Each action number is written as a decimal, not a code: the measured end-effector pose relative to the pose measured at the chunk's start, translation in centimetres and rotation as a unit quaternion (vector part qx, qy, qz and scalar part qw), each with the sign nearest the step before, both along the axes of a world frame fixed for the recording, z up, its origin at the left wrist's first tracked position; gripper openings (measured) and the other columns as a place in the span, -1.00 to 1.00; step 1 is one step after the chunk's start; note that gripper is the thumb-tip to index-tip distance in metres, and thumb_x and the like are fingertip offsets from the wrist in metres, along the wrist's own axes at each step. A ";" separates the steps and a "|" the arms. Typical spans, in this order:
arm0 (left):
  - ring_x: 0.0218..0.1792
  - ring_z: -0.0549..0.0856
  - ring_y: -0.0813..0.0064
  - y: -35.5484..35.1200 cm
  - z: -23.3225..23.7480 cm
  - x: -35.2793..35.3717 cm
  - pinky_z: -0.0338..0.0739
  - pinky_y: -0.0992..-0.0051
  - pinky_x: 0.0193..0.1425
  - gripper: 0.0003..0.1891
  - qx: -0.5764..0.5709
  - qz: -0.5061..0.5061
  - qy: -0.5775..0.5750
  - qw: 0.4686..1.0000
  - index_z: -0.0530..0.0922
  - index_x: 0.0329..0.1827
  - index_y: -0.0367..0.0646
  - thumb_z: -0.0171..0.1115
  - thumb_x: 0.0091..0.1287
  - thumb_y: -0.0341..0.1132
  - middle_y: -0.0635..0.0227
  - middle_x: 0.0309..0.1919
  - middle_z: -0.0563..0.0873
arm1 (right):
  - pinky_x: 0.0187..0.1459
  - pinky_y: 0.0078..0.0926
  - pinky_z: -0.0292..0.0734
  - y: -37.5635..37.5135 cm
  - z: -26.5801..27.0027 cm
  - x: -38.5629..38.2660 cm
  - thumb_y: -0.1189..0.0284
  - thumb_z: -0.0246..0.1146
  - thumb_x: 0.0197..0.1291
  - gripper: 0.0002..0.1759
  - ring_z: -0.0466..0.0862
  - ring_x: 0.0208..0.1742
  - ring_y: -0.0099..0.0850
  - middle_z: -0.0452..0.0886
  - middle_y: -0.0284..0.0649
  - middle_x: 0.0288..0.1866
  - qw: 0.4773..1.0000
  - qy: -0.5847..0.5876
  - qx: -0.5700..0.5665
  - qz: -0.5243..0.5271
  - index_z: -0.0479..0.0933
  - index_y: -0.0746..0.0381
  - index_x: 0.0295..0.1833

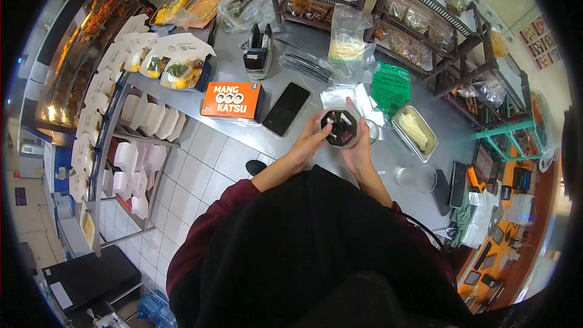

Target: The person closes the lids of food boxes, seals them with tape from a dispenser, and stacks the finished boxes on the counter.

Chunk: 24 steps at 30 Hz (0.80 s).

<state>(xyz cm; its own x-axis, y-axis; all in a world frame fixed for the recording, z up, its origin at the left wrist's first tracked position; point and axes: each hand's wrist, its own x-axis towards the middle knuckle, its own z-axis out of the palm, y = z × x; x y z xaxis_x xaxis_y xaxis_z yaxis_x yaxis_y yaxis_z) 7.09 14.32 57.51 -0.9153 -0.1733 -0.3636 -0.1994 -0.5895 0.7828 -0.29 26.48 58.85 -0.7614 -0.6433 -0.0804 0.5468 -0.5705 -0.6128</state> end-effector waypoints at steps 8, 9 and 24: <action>-0.07 0.64 0.54 0.3 -1.5 0.7 0.55 0.52 -0.06 -0.51 0.063 0.050 -0.015 0.997 0.32 0.17 -0.16 0.25 0.32 -0.11 0.37 -0.09 0.63 | 0.10 -0.50 0.40 1.2 -2.0 -0.2 0.21 0.14 0.32 -0.50 0.54 0.01 -0.46 0.53 -0.14 0.00 0.864 0.269 0.410 -0.118 0.35 0.28 0.25; -0.10 0.64 0.57 0.2 -1.1 0.7 0.54 0.53 -0.08 -0.54 0.043 0.051 -0.016 0.998 0.34 0.14 -0.16 0.27 0.31 -0.14 0.38 -0.12 0.64 | 0.10 -0.48 0.40 1.0 -1.3 0.1 0.23 0.19 0.28 -0.47 0.53 0.02 -0.43 0.50 -0.13 0.04 0.875 0.270 0.383 -0.121 0.33 0.29 0.26; 0.14 0.53 0.37 0.7 3.2 0.4 0.40 0.32 0.24 -0.46 0.220 0.100 0.036 0.970 0.31 0.31 -0.08 -0.14 0.43 0.08 0.27 0.09 0.55 | 0.18 -0.30 0.37 0.4 -0.2 1.2 0.31 0.53 -0.21 -0.08 0.45 0.18 -0.16 0.36 -0.04 0.16 0.683 0.587 0.420 -0.109 0.23 0.30 0.29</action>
